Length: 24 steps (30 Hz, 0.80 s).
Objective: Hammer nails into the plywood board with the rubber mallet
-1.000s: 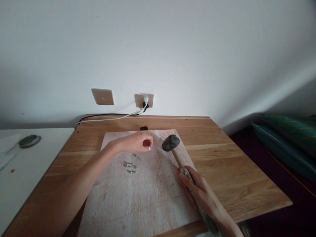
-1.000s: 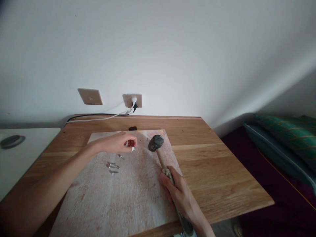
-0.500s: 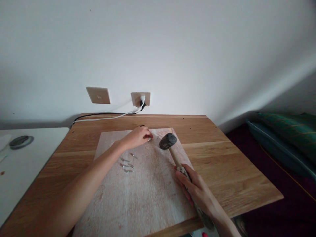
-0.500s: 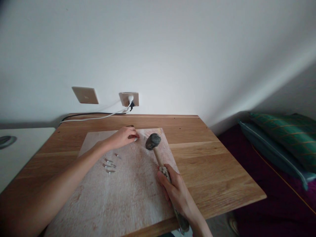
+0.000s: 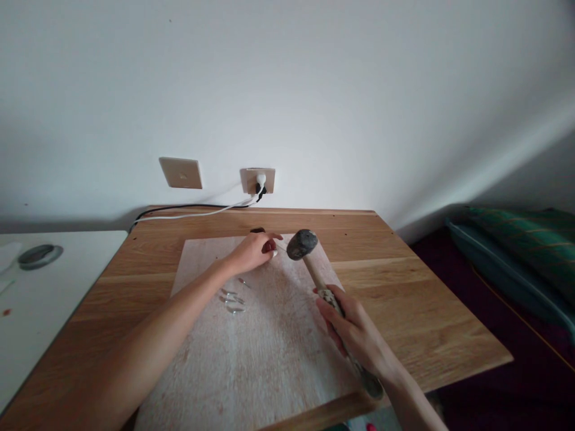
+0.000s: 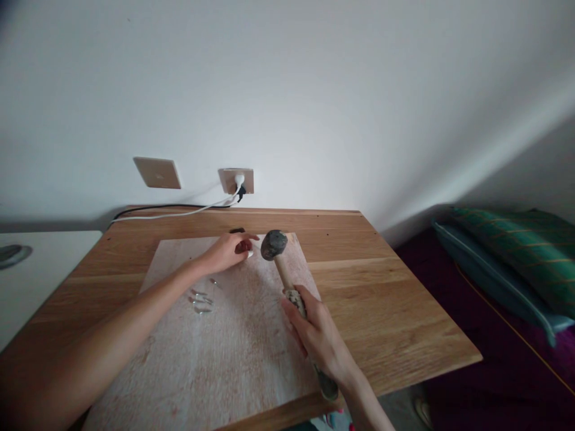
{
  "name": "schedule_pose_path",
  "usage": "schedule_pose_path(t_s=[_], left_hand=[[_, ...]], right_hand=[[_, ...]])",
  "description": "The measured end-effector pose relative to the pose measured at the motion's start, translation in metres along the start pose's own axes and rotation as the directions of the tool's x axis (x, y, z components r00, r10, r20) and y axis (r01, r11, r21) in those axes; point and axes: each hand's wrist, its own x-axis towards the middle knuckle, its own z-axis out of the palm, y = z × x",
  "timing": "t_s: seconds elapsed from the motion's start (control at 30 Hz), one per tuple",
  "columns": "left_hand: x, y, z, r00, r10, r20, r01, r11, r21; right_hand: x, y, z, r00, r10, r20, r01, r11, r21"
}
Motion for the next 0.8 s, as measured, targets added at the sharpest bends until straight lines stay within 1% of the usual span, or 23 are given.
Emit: schedule_pose_path(t_s=[0.13, 0.27, 0.37, 0.57, 0.67, 0.8], left_hand=[[-0.001, 0.003, -0.003, 0.999, -0.043, -0.01, 0.042, 0.997, -0.065], [-0.002, 0.004, -0.004, 0.998, -0.06, -0.035, 0.058, 0.997, -0.055], [-0.002, 0.004, -0.004, 0.996, -0.067, -0.052, 0.064, 0.996, -0.056], [-0.001, 0.003, -0.003, 0.996, -0.075, -0.039, 0.073, 0.996, -0.058], [-0.001, 0.001, -0.003, 0.996, -0.075, -0.04, 0.073, 0.996, -0.057], [-0.002, 0.002, -0.003, 0.996, -0.081, -0.031, 0.079, 0.994, -0.078]], right_hand=[[0.017, -0.014, 0.002, 0.999, -0.032, 0.044, 0.034, 0.999, -0.037], [0.028, -0.018, 0.007, 0.995, -0.051, 0.082, 0.059, 0.992, -0.108], [0.029, -0.017, 0.008, 0.996, -0.044, 0.081, 0.054, 0.991, -0.124], [0.026, -0.013, 0.01, 0.996, -0.044, 0.079, 0.053, 0.991, -0.12], [0.028, -0.013, 0.01, 0.997, -0.052, 0.059, 0.059, 0.992, -0.114], [0.03, -0.012, 0.011, 0.997, -0.061, 0.053, 0.068, 0.988, -0.139]])
